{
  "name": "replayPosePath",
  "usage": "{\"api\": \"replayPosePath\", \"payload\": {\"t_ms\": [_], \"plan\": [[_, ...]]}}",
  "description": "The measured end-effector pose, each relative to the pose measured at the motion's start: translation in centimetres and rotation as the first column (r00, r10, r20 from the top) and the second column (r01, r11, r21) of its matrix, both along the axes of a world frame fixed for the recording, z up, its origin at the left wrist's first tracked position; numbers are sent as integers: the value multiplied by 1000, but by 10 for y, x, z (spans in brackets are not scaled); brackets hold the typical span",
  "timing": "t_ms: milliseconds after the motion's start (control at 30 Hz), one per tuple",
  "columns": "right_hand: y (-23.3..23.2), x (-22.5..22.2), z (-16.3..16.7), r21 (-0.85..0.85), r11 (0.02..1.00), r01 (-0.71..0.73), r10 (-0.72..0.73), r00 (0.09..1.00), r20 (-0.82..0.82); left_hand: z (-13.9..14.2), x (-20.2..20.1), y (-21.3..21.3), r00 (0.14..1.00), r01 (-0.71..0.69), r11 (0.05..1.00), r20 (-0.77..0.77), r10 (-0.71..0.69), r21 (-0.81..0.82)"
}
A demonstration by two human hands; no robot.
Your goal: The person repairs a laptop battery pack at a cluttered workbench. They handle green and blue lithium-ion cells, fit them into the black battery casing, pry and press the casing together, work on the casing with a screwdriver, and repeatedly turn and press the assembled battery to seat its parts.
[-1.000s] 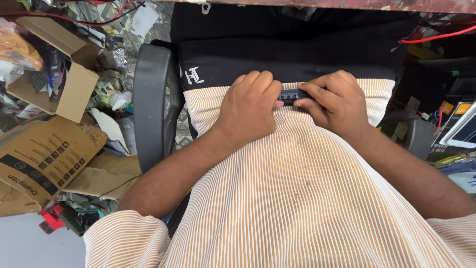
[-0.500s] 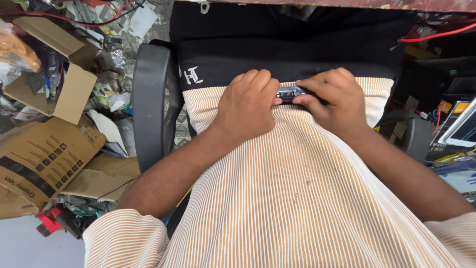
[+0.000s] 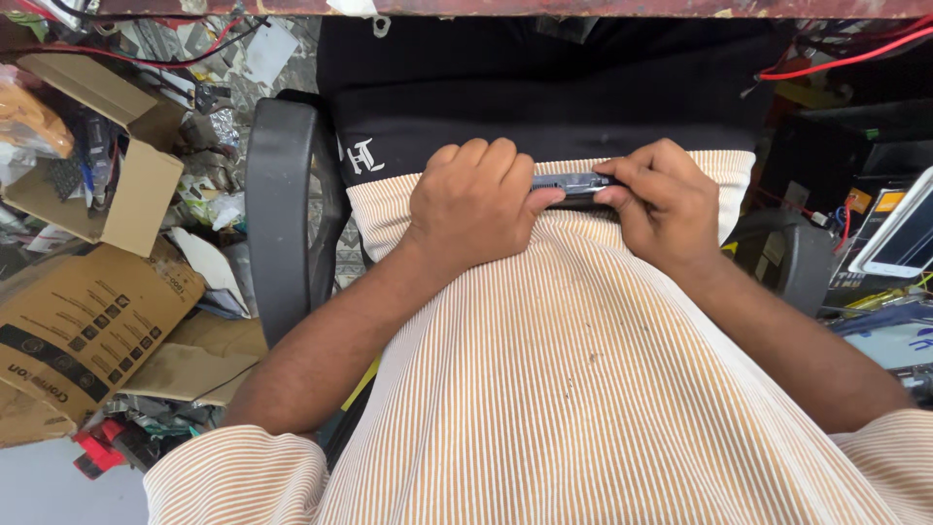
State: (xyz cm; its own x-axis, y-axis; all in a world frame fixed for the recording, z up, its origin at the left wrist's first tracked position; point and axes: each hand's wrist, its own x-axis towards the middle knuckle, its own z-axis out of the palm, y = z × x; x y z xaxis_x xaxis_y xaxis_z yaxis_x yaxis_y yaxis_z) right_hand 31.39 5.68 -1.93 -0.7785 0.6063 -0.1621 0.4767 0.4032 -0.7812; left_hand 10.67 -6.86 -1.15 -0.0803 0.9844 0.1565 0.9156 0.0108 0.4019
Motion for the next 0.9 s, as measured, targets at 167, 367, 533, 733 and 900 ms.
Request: {"api": "replayPosePath", "payload": {"t_ms": [167,367,533,733,900], "plan": [[2,4,12,168,986,-26,43,994,-101,17,-5,5,983,-1,999,184,-8,51],[10,6,20,318,946,-57,124,973,-195,24,13,22,943,1,998,333,-21,61],[6,7,15,306,952,-21,84,977,-194,12,24,25,933,-52,994,360,15,92],[5,8,9,309,950,-40,89,985,-147,-2,29,26,947,-59,988,322,10,143],[20,7,6,217,970,-108,130,987,-91,-5,25,27,952,-54,987,305,6,151]]}}
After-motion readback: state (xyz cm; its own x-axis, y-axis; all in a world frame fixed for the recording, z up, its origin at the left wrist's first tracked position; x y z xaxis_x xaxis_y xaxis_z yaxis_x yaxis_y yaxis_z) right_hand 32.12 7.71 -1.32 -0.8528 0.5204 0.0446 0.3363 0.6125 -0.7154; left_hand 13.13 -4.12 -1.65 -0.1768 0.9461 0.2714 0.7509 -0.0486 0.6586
